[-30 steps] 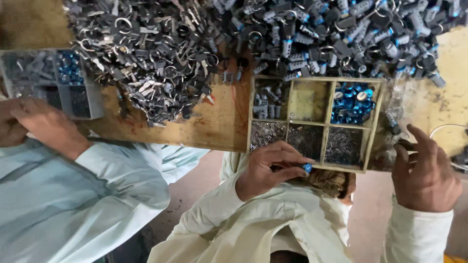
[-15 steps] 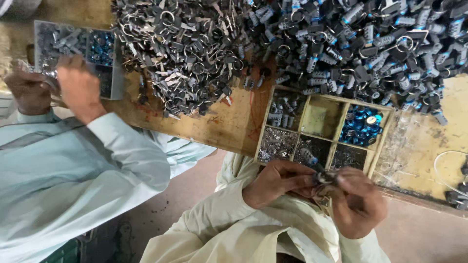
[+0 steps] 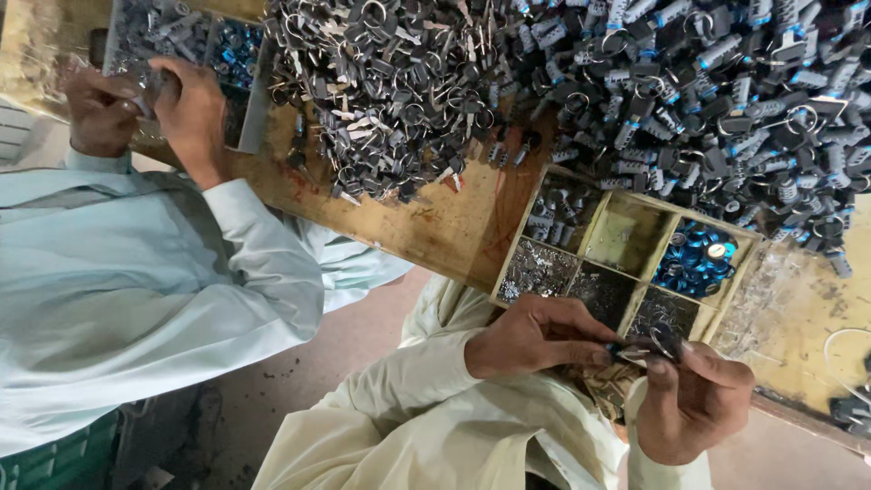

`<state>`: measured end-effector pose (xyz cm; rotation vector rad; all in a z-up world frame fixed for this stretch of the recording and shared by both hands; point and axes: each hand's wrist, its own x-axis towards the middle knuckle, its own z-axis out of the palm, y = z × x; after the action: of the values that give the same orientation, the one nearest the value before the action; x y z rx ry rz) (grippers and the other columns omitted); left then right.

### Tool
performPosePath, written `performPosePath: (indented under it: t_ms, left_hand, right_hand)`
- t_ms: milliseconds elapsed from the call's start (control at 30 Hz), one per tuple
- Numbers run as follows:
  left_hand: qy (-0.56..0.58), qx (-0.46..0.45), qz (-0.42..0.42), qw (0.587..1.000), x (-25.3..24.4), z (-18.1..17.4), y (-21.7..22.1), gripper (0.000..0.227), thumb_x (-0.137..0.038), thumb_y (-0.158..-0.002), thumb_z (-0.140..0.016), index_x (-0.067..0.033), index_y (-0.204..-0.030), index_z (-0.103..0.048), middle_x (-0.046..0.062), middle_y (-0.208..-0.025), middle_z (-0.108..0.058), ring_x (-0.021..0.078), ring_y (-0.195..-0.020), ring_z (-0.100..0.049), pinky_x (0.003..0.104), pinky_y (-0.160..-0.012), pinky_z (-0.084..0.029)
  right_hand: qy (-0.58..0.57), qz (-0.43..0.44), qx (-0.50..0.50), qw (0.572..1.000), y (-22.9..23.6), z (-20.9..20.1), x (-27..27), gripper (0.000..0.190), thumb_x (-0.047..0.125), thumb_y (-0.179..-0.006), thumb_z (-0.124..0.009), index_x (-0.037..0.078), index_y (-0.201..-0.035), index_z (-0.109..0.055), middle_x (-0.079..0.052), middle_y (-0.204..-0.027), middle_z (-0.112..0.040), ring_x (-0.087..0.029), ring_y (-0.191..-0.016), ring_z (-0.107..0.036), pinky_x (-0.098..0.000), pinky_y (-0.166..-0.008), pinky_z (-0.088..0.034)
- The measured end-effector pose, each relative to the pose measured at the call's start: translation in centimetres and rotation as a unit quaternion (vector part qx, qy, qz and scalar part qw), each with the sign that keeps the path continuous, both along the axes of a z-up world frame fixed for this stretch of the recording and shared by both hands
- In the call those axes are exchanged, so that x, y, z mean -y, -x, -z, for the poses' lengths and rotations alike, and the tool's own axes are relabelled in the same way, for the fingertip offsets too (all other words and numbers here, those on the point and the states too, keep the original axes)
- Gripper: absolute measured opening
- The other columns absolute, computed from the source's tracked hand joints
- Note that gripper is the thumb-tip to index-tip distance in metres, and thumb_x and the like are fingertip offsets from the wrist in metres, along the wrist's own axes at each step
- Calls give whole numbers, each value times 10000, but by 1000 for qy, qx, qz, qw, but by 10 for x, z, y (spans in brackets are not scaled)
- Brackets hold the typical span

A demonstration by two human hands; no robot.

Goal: The person assembles keychains by hand, picking small metal parts and blue plastic caps from a compartmentalized tray and attaching them to keys. The person repeatedly picks, aligns, and fastens components one at a time while seated at a cluttered workbench.

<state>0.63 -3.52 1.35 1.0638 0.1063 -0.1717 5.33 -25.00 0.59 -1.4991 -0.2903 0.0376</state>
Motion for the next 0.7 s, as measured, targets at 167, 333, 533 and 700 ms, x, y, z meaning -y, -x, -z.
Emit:
performPosePath:
  t_ms: [167,333,533,700]
  left_hand:
    - [95,-16,-19,995,6,7,1,248,-69,-1003,-755,25,-1231,-731,70,-1031,-738,105,-976,-699,259,-885,-570]
    - [123,-80,3,989,7,11,2,270,-94,-1009,-737,29,-1249,-722,79,-1095,-759,99,-986,-694,258,-906,-576]
    - [162,-113,15,980,4,12,-2,276,-104,-1008,-737,33,-1246,-720,98,-1036,-759,124,-885,-715,277,-814,-601]
    - [187,-128,13,974,6,18,0,291,-135,-1034,-719,34,-1271,-710,106,-1052,-751,125,-884,-711,270,-811,-602]
  right_hand:
    - [11,-6,-26,1000,-1,-13,-11,260,-168,-1048,-604,-20,-1221,-478,-151,-1072,-640,-146,-901,-686,-237,-841,-573]
    - [46,-4,-34,998,-1,-23,-14,280,-179,-1022,-599,-14,-1213,-479,-152,-1035,-639,-156,-830,-694,-249,-741,-603]
    - [156,-45,39,986,-14,-34,-20,269,-164,-925,-623,4,-1128,-570,-172,-996,-663,-173,-838,-677,-244,-743,-542]
    - [209,-65,174,960,-17,-38,-33,233,-27,-996,-689,39,-1172,-549,-154,-1065,-653,-206,-1112,-658,-294,-964,-535]
